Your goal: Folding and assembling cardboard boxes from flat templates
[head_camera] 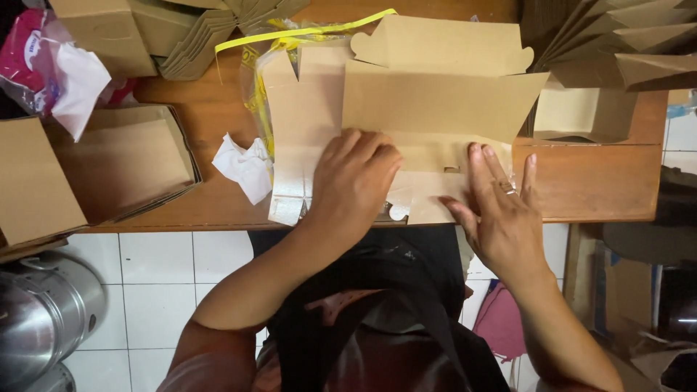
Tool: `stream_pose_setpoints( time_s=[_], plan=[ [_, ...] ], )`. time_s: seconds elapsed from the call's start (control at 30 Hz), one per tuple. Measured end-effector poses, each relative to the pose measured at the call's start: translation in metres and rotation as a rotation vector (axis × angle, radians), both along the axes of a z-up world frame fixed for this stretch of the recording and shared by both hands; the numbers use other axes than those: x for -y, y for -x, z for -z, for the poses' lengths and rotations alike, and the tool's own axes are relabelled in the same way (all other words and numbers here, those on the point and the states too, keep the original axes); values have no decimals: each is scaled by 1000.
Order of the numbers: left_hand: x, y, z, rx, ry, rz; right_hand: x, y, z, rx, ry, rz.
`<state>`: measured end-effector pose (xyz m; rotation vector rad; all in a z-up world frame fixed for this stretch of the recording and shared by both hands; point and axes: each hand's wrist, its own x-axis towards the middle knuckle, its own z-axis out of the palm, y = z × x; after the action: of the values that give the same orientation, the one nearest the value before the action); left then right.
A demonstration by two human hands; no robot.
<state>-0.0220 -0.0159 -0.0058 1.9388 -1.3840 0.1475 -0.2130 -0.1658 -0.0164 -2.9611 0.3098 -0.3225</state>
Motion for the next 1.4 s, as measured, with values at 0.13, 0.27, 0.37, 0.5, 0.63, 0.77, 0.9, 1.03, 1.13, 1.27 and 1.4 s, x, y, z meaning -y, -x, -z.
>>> stream_pose_setpoints(
  time_s=[0.13,0.27,0.37,0.5,0.63,0.77,0.9,1.03,1.13,1.27,1.4],
  plan=[
    [9,8,4,204,-144,-131,-4,-6,-9,-48,80,-28],
    [10,9,7,233,-383,-252,-22,-17,-20,-102,149,7],
    [8,18,6,173,-382,-141,-36,-27,-18,-175,142,8],
    [5,45,5,169,-229,38,-33,-33,-8,-175,90,-112],
    [-8,38,25,-77,-341,111,-26,-34,-7,-158,96,-122],
    [-11,34,23,98,-378,16,-22,-32,-8,-167,28,-161],
    [-12,28,19,22,-460,12,-19,-29,-13,-177,3,-125],
    [-19,13,8,12,-286,-52,-7,-25,-27,-274,-253,1],
    [-24,2,-4,57,-232,-210,4,-17,-18,13,-322,207],
    [-27,-10,6,-76,-264,-273,14,-22,-20,155,-431,397],
    [-26,-6,1,-397,-65,-113,19,-21,-4,385,-808,406]
  ],
)
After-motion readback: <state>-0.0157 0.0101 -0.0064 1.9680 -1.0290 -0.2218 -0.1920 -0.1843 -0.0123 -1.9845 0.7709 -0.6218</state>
